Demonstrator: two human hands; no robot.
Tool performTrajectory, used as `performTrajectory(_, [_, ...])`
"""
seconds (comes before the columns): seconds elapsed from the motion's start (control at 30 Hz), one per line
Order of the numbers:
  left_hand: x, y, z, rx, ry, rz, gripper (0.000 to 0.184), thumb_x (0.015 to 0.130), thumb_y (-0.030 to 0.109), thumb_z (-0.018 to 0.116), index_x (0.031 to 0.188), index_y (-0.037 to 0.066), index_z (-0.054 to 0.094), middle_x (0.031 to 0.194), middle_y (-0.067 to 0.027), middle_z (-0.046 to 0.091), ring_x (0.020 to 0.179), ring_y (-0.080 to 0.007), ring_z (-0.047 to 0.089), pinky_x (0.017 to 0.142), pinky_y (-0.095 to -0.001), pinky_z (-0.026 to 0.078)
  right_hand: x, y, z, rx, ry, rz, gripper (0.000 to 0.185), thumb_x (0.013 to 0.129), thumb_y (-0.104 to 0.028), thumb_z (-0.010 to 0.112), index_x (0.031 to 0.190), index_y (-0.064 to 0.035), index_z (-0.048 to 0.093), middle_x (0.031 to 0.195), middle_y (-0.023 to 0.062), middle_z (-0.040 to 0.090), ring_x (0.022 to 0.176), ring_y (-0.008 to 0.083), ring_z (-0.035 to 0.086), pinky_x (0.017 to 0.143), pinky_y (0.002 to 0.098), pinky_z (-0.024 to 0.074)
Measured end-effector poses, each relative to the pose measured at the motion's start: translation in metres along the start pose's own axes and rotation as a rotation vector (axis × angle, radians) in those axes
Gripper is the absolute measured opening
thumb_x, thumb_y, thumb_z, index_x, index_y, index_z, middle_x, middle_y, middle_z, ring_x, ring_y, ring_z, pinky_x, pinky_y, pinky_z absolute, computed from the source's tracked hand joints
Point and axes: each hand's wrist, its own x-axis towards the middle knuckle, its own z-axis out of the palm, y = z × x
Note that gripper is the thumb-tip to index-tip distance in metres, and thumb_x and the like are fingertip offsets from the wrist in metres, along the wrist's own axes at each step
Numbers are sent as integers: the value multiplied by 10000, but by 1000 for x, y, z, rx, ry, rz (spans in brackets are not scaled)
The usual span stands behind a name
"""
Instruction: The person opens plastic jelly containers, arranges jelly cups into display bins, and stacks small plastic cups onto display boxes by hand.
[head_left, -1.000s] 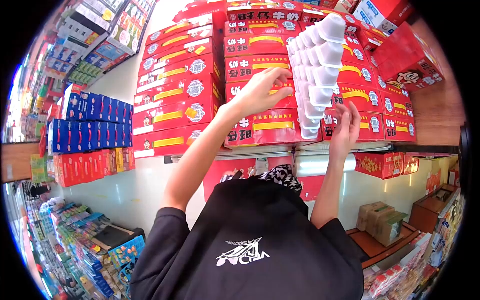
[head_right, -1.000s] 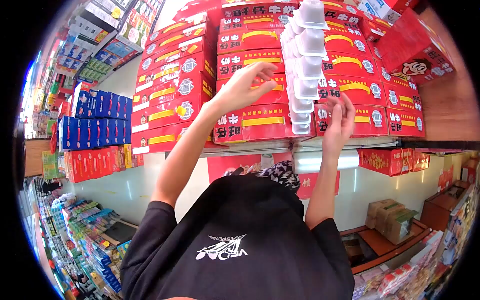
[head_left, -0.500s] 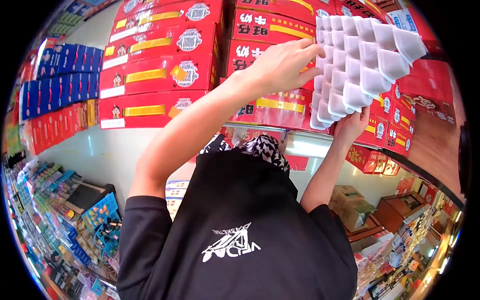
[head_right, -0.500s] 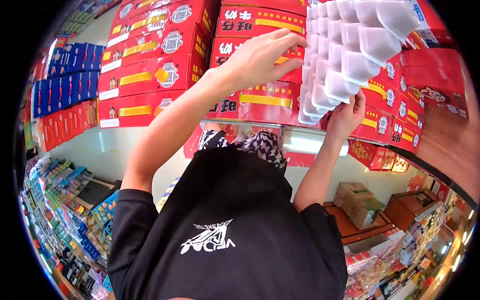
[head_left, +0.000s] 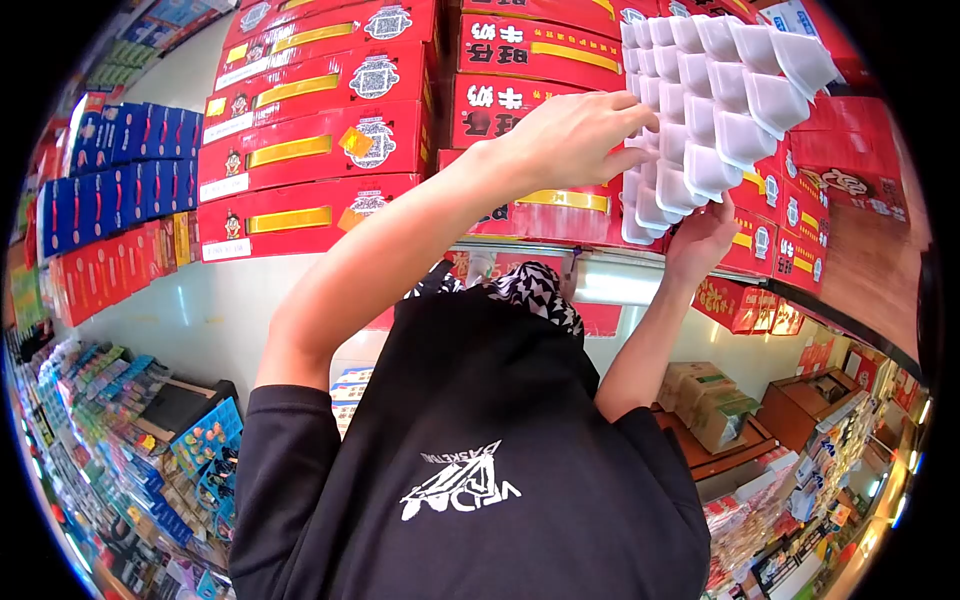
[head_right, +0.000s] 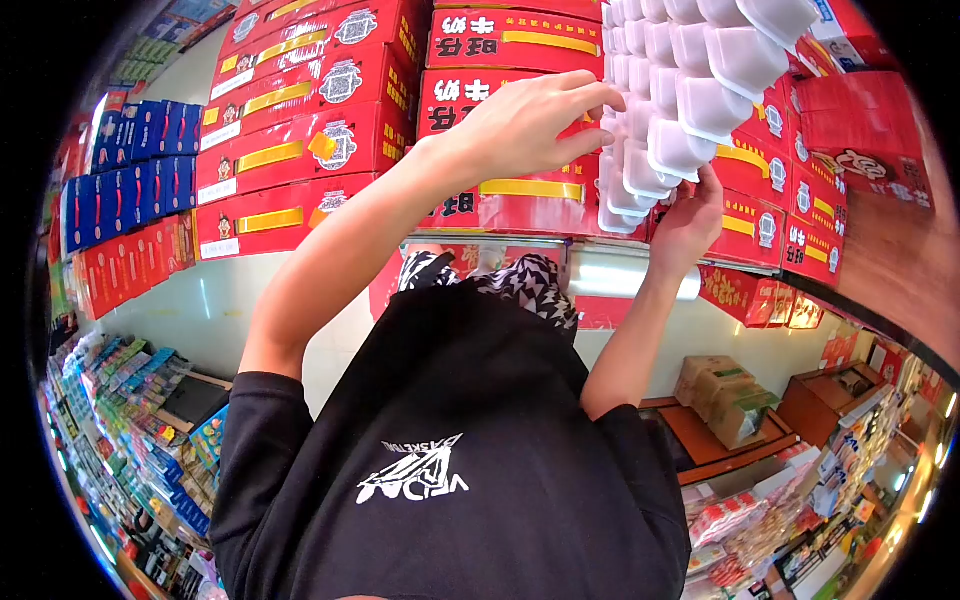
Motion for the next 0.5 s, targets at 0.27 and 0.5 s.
performTrajectory(0.27, [-1,4,2,-22,-4,23,316,921,274,598,1150,58,584,996,-147,618,858,-325,643,733,-426,526,-16,-2,15,-208,-72,-163,684,779,-382,801,1256,21,521,1236,63,494,1046,182,529,897,319,432])
performTrajectory(0.5, [0,6,0,-10,-25,1,321,901,250,631,1163,69,588,1035,-137,640,937,-299,662,778,-399,542,-21,-14,45,-271,-17,-172,593,721,-176,841,1196,13,541,1227,62,438,1047,161,518,893,313,451])
